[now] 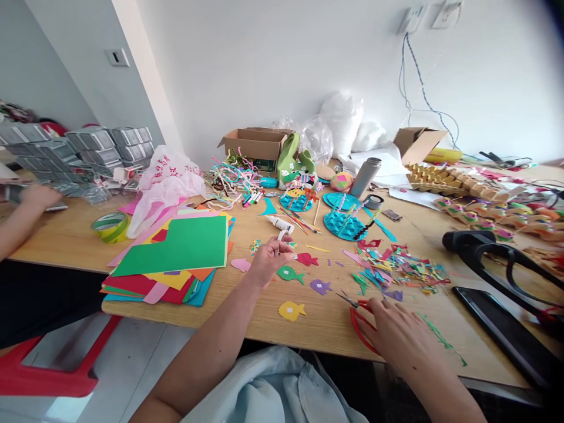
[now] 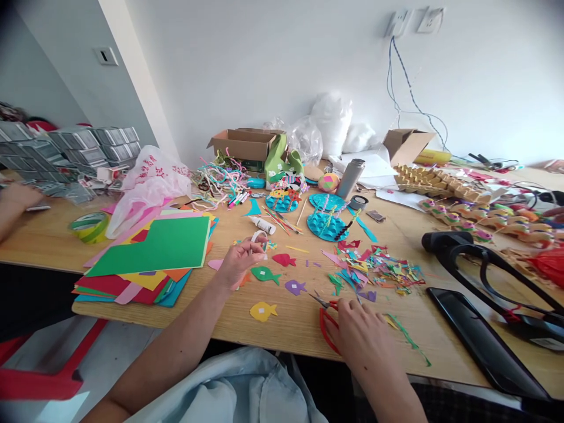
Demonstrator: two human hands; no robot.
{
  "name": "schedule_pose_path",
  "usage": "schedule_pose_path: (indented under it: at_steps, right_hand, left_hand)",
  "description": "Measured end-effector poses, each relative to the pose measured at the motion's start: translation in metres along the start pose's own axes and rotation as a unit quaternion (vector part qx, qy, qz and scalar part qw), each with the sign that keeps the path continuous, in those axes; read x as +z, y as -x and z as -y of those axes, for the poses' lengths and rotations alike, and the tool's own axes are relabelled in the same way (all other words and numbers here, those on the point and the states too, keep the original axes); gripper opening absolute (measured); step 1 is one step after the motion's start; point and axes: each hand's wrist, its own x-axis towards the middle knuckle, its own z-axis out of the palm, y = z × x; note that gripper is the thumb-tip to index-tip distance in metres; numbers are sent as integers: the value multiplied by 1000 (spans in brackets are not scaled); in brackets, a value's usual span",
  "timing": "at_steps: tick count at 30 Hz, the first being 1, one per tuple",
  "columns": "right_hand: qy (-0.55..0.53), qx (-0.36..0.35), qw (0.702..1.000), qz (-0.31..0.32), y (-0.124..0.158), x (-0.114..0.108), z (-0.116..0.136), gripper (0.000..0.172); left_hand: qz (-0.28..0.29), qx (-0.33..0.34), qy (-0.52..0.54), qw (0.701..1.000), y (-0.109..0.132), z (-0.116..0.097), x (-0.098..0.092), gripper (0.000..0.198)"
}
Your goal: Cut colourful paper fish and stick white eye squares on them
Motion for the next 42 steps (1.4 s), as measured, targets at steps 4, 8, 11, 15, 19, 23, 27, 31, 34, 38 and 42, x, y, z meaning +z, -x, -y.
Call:
schedule_pose_path:
  at_steps: [4, 8, 11, 15, 19, 23, 27, 31, 34, 38, 42]
  right_hand:
    - [-30, 11, 999, 19, 0, 22, -29, 20]
    - [-114, -41, 993, 1, -10, 24, -39, 18]
    - [-239, 9, 967, -84, -19, -1, -19, 24]
    - [-540, 34, 835, -100, -39, -39, 38, 31]
    - [-732, 28, 681, -8, -61, -48, 81, 44]
    - [-795, 16, 606, 10, -72, -41, 92, 43]
    - [-799, 8, 601, 3, -72, -41, 93, 40]
    - [-762, 5, 647, -15, -71, -46, 94, 37]
    - [-707, -5, 706, -27, -76, -50, 85, 35]
    - [-586, -30, 810, 5, -98, -53, 58, 25]
    - [-464, -62, 872, 139, -130, -49, 37, 14]
  left_hand:
    - [7, -21, 22, 1000, 0, 2, 0, 12]
    - [4, -42, 52, 998, 1, 1, -1, 17]
    - [17, -43, 63, 997, 1, 1, -1, 18]
    - [43, -21, 65, 997, 1, 5, -2, 14]
    - [61, -10, 68, 996, 1, 8, -4, 10]
    - [66, -8, 62, 996, 2, 5, -4, 10]
    - [64, 13, 27, 998, 3, 3, -3, 7]
    - [44, 51, -45, 997, 2, 6, -3, 6]
    - [25, 79, -124, 989, 1, 8, -6, 14]
    - [-20, 99, -176, 979, -1, 8, -9, 30]
    - [-34, 112, -186, 976, -1, 8, -8, 31]
